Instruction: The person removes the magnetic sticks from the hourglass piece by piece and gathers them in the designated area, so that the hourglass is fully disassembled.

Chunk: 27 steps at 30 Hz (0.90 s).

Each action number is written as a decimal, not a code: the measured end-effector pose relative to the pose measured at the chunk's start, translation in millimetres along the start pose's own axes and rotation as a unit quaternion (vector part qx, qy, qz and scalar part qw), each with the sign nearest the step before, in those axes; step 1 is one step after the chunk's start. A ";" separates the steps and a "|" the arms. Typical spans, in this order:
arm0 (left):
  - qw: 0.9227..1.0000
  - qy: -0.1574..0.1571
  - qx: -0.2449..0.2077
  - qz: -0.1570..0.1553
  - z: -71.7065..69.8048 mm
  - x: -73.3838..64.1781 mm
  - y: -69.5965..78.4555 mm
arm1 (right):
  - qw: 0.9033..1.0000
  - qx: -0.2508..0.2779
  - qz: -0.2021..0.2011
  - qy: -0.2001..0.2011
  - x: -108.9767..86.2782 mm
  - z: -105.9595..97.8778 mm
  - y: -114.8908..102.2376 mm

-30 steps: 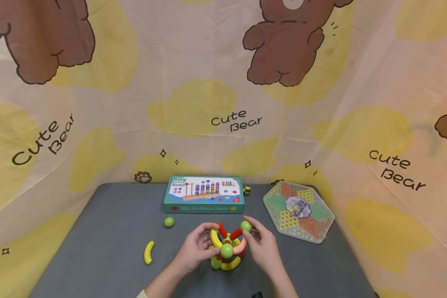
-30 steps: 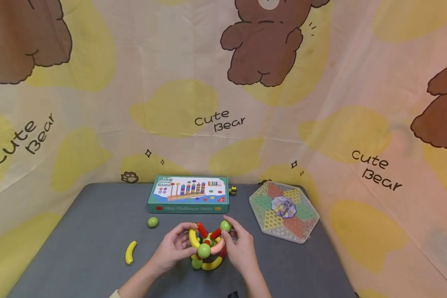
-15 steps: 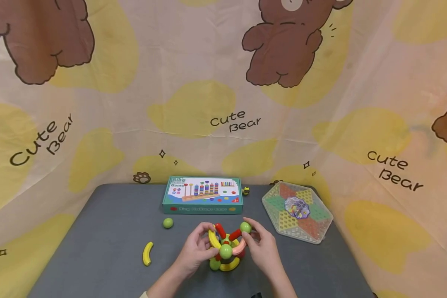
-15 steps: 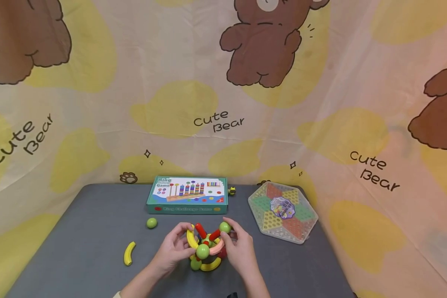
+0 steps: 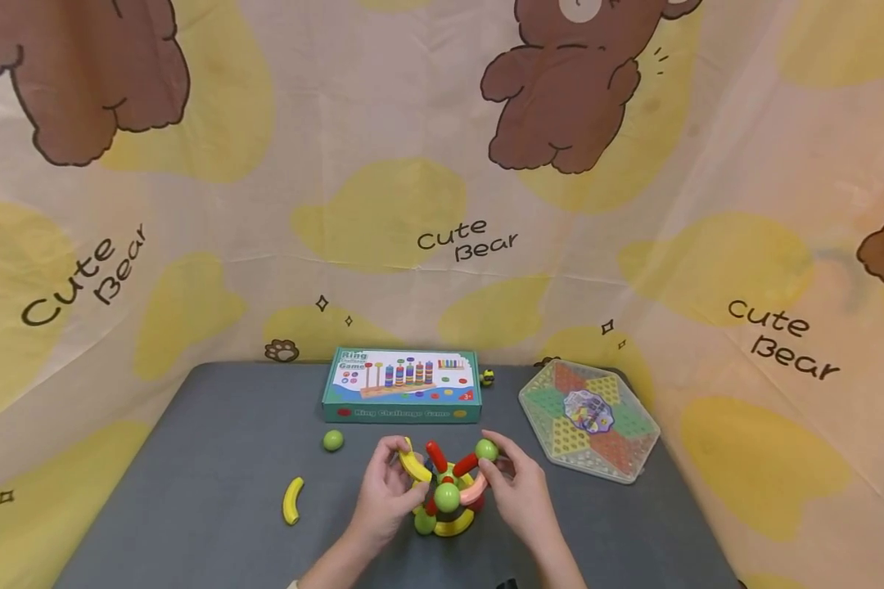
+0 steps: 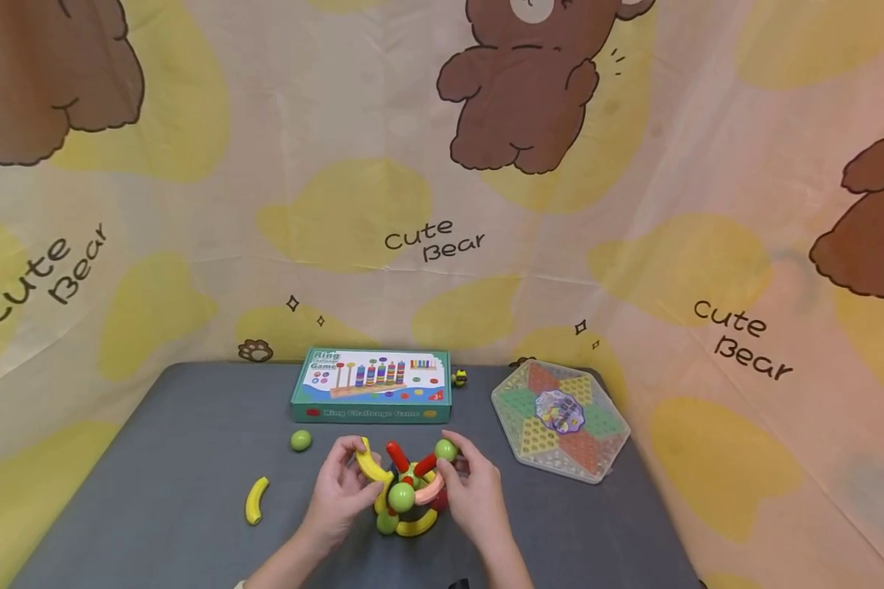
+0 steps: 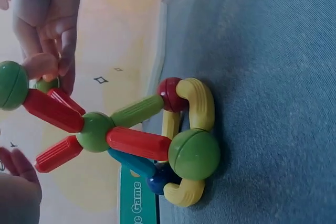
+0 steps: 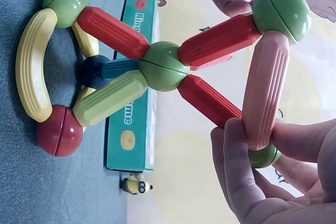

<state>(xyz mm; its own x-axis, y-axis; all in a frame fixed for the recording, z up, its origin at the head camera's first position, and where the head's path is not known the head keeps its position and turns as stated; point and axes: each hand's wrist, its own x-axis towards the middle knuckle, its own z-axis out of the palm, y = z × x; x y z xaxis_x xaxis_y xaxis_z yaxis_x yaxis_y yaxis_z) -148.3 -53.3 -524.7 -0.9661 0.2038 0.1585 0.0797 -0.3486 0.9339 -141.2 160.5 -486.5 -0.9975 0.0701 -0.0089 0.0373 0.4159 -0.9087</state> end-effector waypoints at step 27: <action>0.966 -0.008 0.246 -0.079 -55.4 -8.7 7.0 | 1.000 -0.011 0.024 -0.006 0.8 -1.3 -0.9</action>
<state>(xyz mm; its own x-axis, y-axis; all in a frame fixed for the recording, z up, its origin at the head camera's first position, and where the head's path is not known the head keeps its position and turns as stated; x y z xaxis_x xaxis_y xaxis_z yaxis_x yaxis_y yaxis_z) -152.9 -108.2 -537.2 -0.9721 0.2345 0.0025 0.0420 0.1636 0.9856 -142.0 161.3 -485.2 -0.9952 0.0796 -0.0565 0.0856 0.4327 -0.8975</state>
